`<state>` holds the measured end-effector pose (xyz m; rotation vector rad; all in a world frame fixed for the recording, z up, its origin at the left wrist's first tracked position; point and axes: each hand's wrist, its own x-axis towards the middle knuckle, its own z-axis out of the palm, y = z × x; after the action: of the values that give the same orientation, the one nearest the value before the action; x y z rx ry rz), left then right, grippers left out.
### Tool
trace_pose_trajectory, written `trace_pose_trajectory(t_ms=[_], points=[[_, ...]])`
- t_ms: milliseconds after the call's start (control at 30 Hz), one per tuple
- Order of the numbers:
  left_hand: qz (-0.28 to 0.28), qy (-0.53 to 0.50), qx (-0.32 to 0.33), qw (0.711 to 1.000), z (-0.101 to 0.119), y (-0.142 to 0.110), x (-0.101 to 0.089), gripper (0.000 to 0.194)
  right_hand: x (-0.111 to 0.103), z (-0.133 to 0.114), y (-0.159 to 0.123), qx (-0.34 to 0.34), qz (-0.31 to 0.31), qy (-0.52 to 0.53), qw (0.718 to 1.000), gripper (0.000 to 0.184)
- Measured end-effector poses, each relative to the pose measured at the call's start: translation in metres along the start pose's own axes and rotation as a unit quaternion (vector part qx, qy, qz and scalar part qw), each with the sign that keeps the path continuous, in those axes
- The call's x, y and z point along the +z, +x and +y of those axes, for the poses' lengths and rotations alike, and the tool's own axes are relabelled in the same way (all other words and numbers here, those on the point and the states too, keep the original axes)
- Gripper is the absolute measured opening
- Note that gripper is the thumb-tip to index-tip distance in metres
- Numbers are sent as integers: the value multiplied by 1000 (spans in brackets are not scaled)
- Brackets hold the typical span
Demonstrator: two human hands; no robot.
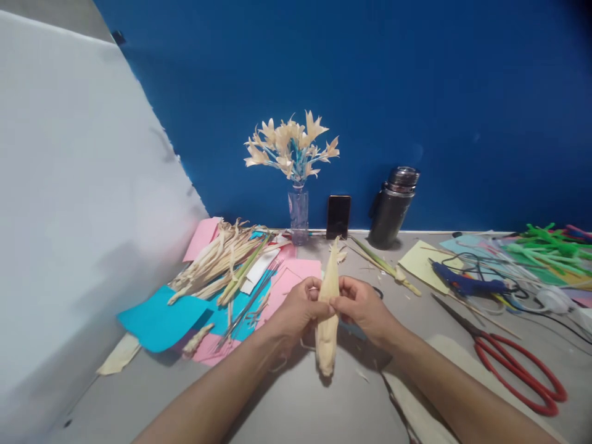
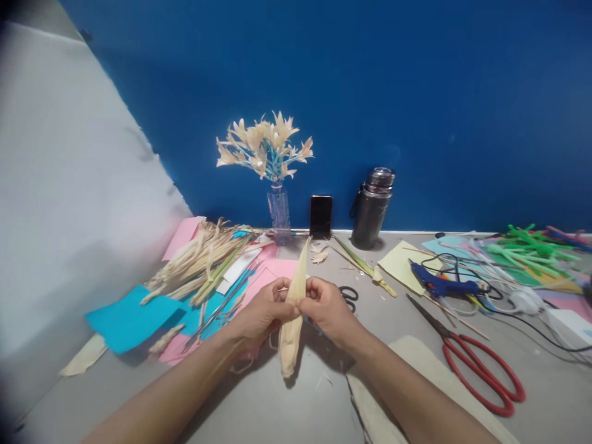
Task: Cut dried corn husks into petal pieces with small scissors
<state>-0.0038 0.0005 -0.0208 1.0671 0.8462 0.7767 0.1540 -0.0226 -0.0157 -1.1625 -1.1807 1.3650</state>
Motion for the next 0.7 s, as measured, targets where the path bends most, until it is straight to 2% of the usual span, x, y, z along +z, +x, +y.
trace_pose_trajectory(t_ms=[100, 167, 200, 300, 367, 433, 533, 600, 700], points=[[-48, -31, 3, 998, 5, -1, 2, 45, 2, -2, -2, 8, -13, 25, 1000, 18], [-52, -35, 16, 998, 6, 0, 4, 42, 3, 0, -2, 9, -4, 54, 998, 19], [-35, -31, 26, 999, 6, 1, 6, 40, 3, 2, -1, 10, 7, 71, 997, 19], [68, 19, 82, 994, -1, 4, 12, 28, 4, 10, 2, -3, 50, 105, 993, 22], [102, 68, 114, 986, -10, 4, 18, 28, 4, 17, 4, -18, 81, 95, 992, 26], [73, 102, 104, 987, -20, 3, 23, 32, 3, 22, 5, -40, 107, 44, 993, 30], [26, 100, 58, 993, -31, 0, 23, 42, 0, 24, 5, -86, 125, -86, 985, 30], [29, 92, 56, 994, -30, -2, 19, 48, -3, 22, 5, -107, 126, -155, 974, 29], [61, 106, 70, 990, -21, 0, 10, 55, -7, 17, 6, -110, 136, -205, 963, 29]])
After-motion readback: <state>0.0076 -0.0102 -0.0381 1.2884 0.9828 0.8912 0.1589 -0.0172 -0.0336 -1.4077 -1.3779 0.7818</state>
